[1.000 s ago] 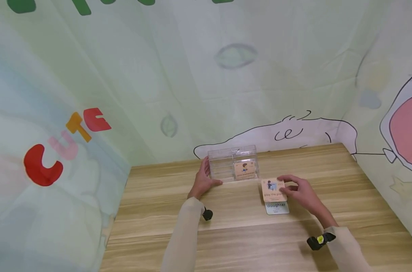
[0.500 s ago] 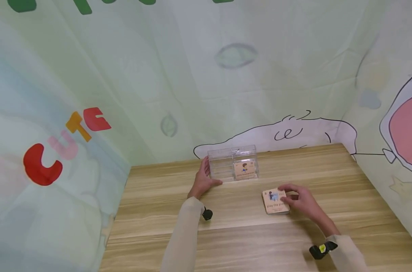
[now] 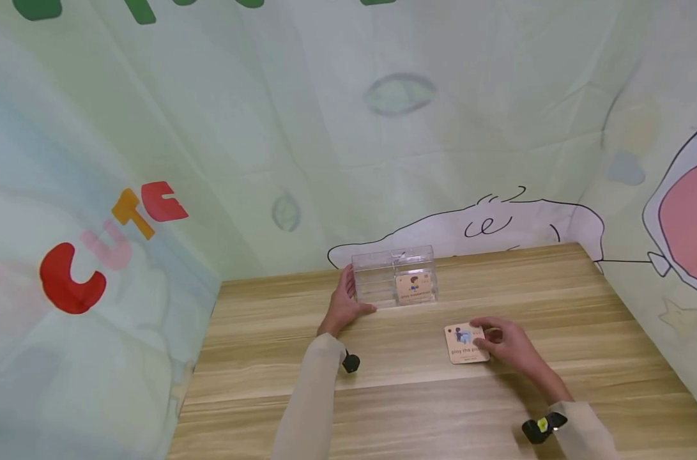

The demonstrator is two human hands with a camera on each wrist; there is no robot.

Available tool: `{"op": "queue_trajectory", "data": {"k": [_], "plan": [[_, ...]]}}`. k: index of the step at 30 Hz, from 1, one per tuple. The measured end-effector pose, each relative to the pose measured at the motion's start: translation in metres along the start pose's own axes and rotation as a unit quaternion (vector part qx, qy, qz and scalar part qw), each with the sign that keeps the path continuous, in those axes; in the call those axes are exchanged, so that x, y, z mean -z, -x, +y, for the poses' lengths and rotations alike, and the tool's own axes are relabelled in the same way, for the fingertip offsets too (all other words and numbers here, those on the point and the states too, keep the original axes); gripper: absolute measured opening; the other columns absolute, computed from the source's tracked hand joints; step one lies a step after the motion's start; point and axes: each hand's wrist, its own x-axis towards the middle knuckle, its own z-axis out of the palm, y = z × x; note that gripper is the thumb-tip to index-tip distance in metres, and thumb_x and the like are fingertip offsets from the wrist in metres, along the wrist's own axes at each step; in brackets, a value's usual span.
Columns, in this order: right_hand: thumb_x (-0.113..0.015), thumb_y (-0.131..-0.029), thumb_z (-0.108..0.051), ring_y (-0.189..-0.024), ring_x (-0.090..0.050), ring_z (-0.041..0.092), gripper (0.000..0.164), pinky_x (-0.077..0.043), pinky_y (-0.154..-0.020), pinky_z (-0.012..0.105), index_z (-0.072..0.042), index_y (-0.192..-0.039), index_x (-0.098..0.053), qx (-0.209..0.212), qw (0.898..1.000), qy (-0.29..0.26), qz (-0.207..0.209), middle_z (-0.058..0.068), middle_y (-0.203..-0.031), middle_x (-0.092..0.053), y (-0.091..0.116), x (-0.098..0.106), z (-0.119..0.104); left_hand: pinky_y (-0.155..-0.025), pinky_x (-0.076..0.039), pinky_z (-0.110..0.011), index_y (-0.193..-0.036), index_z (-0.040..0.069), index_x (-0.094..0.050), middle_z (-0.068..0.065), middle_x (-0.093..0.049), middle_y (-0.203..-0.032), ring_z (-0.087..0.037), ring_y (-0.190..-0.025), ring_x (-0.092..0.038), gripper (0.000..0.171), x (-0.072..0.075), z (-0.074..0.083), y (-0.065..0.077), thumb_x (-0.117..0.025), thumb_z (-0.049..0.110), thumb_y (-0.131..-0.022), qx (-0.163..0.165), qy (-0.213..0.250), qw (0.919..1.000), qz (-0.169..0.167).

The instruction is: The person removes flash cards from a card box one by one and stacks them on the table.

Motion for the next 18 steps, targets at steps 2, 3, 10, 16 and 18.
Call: {"op": "queue_trajectory", "data": {"k": [2, 3, 10, 16, 18], "plan": [[-0.08, -0.089, -0.002, -0.088, -0.068, 0.021, 0.036, -0.06, -0.071, 0.026, 0.002, -0.123, -0.07, 0.006, 1.0, 0.013, 0.001, 0.015, -0.112, -0.072, -0.0005, -0.0014, 0.0003, -0.125, -0.029, -0.043, -0.164, 0.017, -0.021, -0.018, -0.032, -0.166, -0.034, -0.152, -0.033, 0.122, 0.0003, 0.0, -0.0002, -0.093, -0.007, -0.069, 0.001, -0.001, 1.0, -0.001], [-0.08, -0.088, -0.002, -0.086, -0.067, 0.019, 0.036, -0.059, -0.07, 0.026, 0.001, -0.123, -0.071, 0.008, 1.0, 0.018, 0.002, 0.014, -0.11, -0.072, -0.0007, -0.0019, 0.0002, -0.125, -0.029, -0.043, -0.164, 0.016, -0.021, -0.018, -0.032, -0.166, -0.033, -0.152, -0.033, 0.122, 0.0003, 0.0005, -0.0001, -0.093, -0.007, -0.069, 0.002, -0.001, 1.0, -0.002], [-0.082, -0.087, -0.002, -0.08, -0.056, 0.016, 0.035, -0.051, -0.065, 0.025, -0.001, -0.121, -0.073, 0.026, 0.997, 0.064, 0.018, 0.008, -0.102, -0.067, -0.0017, -0.0041, 0.0013, -0.125, -0.029, -0.041, -0.164, 0.016, -0.02, -0.018, -0.031, -0.166, -0.033, -0.152, -0.032, 0.121, 0.0006, 0.0023, 0.0005, -0.092, -0.006, -0.07, 0.003, -0.008, 1.0, -0.002], [-0.083, -0.084, 0.002, -0.077, -0.051, 0.014, 0.035, -0.045, -0.06, 0.024, 0.001, -0.117, -0.074, 0.058, 0.994, 0.093, 0.03, 0.006, -0.097, -0.064, -0.0019, -0.0062, 0.0022, -0.125, -0.029, -0.042, -0.164, 0.014, -0.019, -0.019, -0.03, -0.167, -0.034, -0.152, -0.032, 0.121, 0.0008, 0.0013, 0.0006, -0.092, -0.005, -0.071, 0.001, -0.016, 0.9999, -0.005], [-0.083, -0.083, 0.003, -0.077, -0.05, 0.015, 0.035, -0.044, -0.06, 0.024, 0.002, -0.116, -0.074, 0.063, 0.993, 0.099, 0.034, 0.007, -0.096, -0.063, -0.0024, -0.007, 0.0023, -0.125, -0.029, -0.044, -0.164, 0.012, -0.019, -0.021, -0.03, -0.166, -0.036, -0.152, -0.032, 0.121, 0.0008, 0.0007, 0.0004, -0.092, -0.005, -0.07, -0.005, -0.017, 0.9998, -0.004]]}}
